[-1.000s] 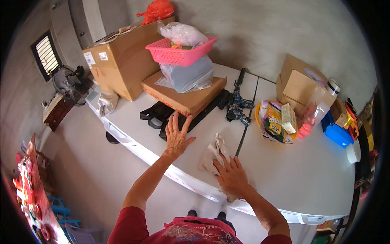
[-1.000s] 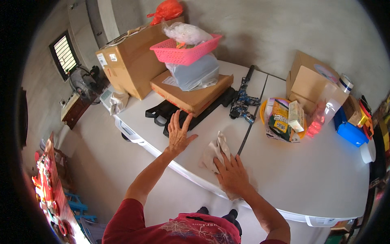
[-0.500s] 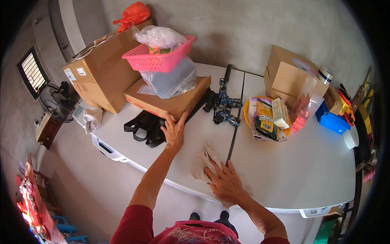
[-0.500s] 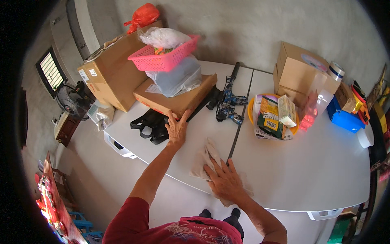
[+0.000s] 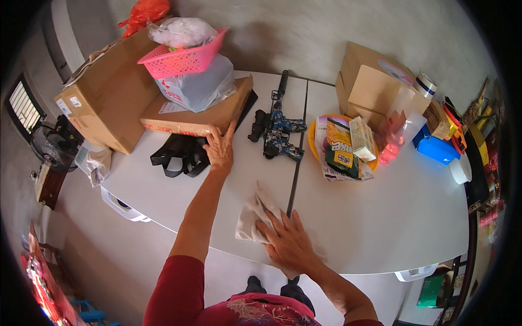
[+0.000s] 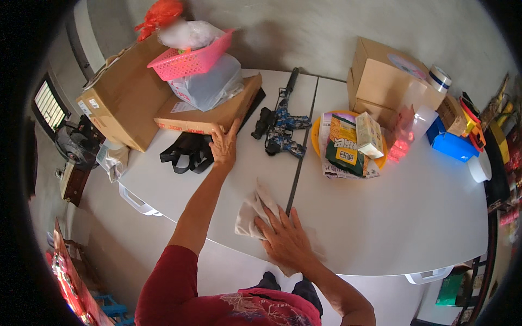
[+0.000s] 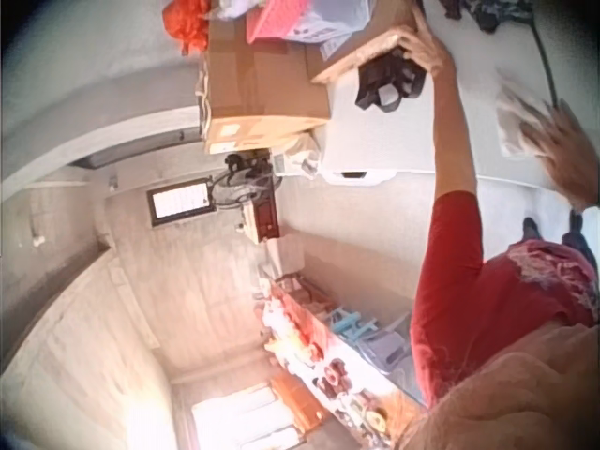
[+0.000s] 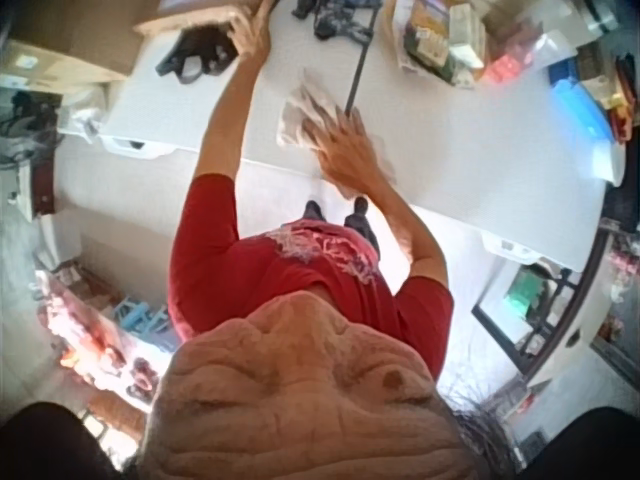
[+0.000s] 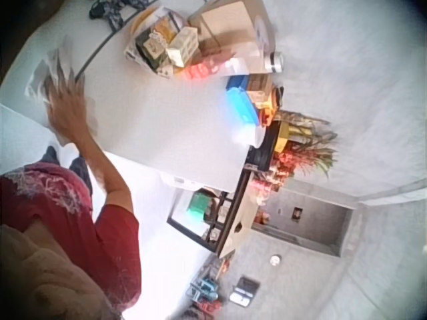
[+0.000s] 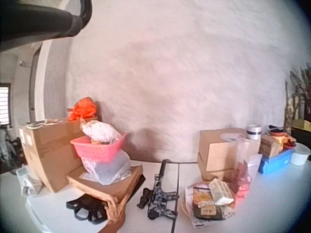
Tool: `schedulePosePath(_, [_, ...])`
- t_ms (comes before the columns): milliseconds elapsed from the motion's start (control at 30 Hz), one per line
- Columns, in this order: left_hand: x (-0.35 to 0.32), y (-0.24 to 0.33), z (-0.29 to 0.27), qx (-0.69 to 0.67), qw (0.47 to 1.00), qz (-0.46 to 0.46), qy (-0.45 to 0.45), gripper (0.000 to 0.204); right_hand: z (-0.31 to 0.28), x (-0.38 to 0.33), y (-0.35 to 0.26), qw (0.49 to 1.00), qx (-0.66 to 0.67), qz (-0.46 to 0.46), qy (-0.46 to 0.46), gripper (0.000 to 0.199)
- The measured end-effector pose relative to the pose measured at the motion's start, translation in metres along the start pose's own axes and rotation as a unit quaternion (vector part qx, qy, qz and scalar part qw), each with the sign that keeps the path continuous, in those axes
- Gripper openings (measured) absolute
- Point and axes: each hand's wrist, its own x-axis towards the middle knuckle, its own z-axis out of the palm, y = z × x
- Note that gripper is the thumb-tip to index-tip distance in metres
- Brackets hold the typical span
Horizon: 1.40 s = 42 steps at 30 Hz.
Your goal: The person wipes a white chest freezer surface with a cloth, moving various items like boxes and containers aside to clean underneath. They then move to a wooden dining table, where they wipe the surface and dry several small white bowls and a red plastic tray with the same cloth.
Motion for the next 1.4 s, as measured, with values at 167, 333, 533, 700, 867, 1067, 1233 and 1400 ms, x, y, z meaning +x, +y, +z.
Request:
schedulePosePath(167, [0.011, -0.004, 0.001, 0.049, 0.999, 0.004, 0.002, 0.076, 0.009, 0.011, -0.003, 0.996, -0.014, 0.061, 0.059, 0.056])
schedulePosePath(333, [-0.029, -0.029, -0.051, -0.117, 0.990, 0.084, -0.003, 0.073, 0.027, 0.035, 0.013, 0.990, -0.057, 0.098, 0.088, 0.057])
schedulePosePath(533, [-0.109, -0.163, -0.073, -0.131, 0.987, 0.022, 0.089, 0.060, 0.038, 0.076, -0.003, 0.998, -0.020, -0.028, 0.047, 0.053])
schedulePosePath(700, [-0.155, -0.232, -0.058, -0.099, 0.990, -0.078, 0.060, 0.060, 0.069, 0.135, -0.057, 0.992, 0.002, -0.126, -0.005, 0.054])
schedulePosePath(867, [-0.146, -0.214, -0.070, -0.295, 0.918, -0.262, 0.054, 0.070, 0.102, 0.201, -0.100, 0.986, -0.002, -0.168, -0.012, 0.057])
schedulePosePath(1067, [-0.148, -0.218, -0.075, -0.311, 0.918, -0.230, 0.086, 0.080, 0.128, 0.262, -0.139, 0.973, -0.022, -0.228, -0.015, 0.055])
schedulePosePath(1233, [-0.146, -0.218, -0.070, -0.248, 0.931, -0.260, 0.065, 0.084, 0.163, 0.322, -0.157, 0.973, 0.062, -0.223, -0.022, 0.056])
schedulePosePath(1400, [-0.142, -0.213, -0.073, -0.220, 0.945, -0.242, 0.020, 0.089, 0.173, 0.383, -0.171, 0.993, 0.067, -0.095, -0.022, 0.054])
